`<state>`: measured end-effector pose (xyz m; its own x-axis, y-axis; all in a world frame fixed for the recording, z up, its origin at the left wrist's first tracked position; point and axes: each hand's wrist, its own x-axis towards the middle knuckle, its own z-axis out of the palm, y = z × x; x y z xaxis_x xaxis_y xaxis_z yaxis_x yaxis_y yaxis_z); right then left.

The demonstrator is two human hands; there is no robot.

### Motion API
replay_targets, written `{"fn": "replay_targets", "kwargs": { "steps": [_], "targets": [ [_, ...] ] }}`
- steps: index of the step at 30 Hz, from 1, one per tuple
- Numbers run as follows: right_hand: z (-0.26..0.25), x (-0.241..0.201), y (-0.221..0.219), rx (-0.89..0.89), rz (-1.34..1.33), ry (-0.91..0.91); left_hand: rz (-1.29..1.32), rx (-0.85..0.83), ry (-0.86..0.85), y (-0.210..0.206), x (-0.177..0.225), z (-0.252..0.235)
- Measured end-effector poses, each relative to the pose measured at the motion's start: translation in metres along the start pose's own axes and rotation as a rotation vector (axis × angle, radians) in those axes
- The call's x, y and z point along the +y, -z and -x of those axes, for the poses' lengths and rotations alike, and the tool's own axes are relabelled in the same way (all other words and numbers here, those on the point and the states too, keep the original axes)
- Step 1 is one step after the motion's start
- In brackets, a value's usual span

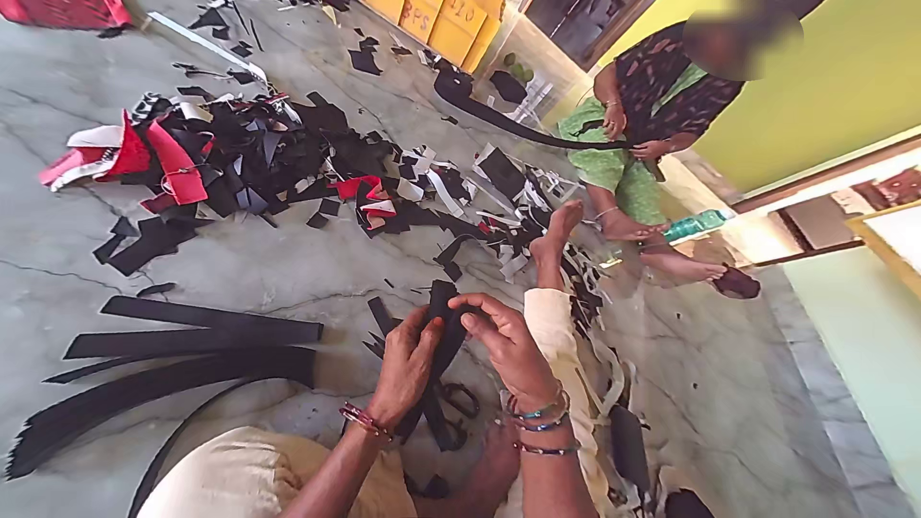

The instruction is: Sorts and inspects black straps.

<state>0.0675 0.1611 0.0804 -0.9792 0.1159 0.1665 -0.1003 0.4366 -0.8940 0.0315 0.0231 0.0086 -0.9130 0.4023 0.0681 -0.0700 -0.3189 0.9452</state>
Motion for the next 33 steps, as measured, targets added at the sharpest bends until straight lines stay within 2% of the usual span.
{"fn": "replay_targets", "kwargs": {
  "steps": [3, 10, 26, 29, 33],
  "targets": [
    [-0.001, -0.002, -0.005, 0.089, -0.045, -0.071, -0.147, -0.009, -0.095, -0.001, -0.003, 0.002],
    [0.0, -0.003, -0.004, 0.181, -0.123, -0.138, -0.238, -0.063, -0.179, 0.001, -0.003, 0.003],
    [0.003, 0.002, 0.004, 0.103, -0.148, -0.168, -0.364, -0.09, -0.294, 0.0, -0.003, 0.004],
    [0.005, 0.004, 0.004, 0.075, -0.105, -0.134, -0.234, -0.16, -0.215, 0.003, -0.002, 0.003],
    [0.008, 0.009, -0.002, 0.105, -0.043, -0.023, 0.237, -0.241, 0.077, 0.007, 0.004, 0.0]
  ]
}}
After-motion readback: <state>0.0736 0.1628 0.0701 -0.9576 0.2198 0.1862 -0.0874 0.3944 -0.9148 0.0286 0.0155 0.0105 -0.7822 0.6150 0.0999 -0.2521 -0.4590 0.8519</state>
